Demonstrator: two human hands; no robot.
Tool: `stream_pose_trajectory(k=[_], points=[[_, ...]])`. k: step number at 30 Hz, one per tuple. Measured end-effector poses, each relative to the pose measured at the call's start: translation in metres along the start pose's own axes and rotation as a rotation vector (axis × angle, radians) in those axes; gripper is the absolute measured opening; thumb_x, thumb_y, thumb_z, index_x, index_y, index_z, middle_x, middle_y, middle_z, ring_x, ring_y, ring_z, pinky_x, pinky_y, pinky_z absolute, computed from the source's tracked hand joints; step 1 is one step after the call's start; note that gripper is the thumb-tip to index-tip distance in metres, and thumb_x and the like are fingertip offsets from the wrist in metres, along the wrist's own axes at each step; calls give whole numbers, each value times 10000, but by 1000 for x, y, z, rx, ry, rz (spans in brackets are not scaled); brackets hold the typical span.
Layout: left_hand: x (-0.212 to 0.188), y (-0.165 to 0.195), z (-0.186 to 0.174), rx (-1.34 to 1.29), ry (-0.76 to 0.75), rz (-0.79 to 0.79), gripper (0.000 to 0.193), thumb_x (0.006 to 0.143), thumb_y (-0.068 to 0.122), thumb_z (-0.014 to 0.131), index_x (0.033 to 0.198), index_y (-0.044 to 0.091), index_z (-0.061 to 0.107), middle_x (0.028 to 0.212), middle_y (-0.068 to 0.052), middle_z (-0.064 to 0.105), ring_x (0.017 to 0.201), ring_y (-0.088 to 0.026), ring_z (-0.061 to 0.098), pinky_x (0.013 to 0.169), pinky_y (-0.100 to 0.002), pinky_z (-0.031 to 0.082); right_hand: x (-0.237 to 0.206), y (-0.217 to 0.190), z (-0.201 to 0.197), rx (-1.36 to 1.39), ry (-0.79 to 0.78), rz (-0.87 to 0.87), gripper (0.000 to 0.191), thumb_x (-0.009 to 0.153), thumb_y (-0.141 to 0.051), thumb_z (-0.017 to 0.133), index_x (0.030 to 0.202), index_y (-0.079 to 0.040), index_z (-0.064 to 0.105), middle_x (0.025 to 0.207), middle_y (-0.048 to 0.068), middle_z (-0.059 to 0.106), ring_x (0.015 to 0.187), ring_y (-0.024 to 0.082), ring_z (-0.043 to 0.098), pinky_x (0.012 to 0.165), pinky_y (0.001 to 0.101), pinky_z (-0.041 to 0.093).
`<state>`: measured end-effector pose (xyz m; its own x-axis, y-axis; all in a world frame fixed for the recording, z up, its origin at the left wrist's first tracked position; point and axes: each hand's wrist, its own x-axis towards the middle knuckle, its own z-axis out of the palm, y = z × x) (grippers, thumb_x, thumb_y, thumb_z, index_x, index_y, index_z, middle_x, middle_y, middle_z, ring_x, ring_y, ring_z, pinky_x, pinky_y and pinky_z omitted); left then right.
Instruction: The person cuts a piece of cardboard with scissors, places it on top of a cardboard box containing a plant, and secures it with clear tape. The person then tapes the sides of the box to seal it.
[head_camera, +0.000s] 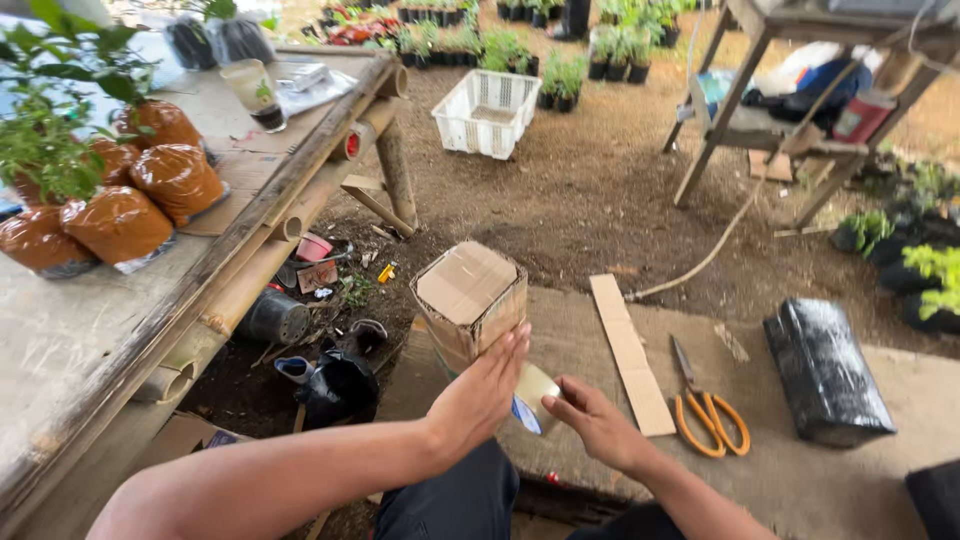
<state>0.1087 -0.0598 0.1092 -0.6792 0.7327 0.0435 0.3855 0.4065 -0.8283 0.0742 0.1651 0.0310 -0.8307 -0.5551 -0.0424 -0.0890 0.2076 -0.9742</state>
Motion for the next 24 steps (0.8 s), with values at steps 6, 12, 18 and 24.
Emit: stream_pose_trajectory(k=[6, 12, 18, 24], points=[[-32, 5, -5, -658, 626, -282, 694, 942, 411, 620, 1507, 45, 451, 1630, -153, 328, 1570, -320, 201, 1294, -513, 181, -1, -2, -4, -11, 0, 51, 489, 963, -348, 550, 1393, -119, 510, 1268, -18, 651, 1177, 123, 583, 1004, 304, 463], [-16, 19, 19, -1281, 946, -984, 1314, 770, 569, 818, 1638, 49, -20, 1704, -291, 38, 1608, -447, 99, 1310, -607, 181, 29, -19, -21, -238, 160, 146, 1018, 779, -507, 764, 1567, -157, 224, 1516, 157, 408, 1453, 263, 405, 1195, 469, 360], [11, 18, 50, -1772, 833, -922, 1393, 725, 487, 912, 1622, 24, -49, 1576, -226, 339, 1468, -370, 438, 1218, -489, 403, 81, -41, -35, -183, -39, -238, 1314, 620, -354, 969, 1565, -73, 100, 1586, 210, 345, 1500, 342, 294, 1193, 553, 234], [4, -15, 90, -2000, 754, -472, 1230, 669, 264, 976, 1610, 30, 219, 1544, -171, 463, 1475, -296, 465, 1244, -452, 409, 87, -40, -22, -74, -131, -141, 830, 641, -244, 915, 1360, -5, 577, 1183, 156, 761, 1129, 316, 755, 967, 460, 579]])
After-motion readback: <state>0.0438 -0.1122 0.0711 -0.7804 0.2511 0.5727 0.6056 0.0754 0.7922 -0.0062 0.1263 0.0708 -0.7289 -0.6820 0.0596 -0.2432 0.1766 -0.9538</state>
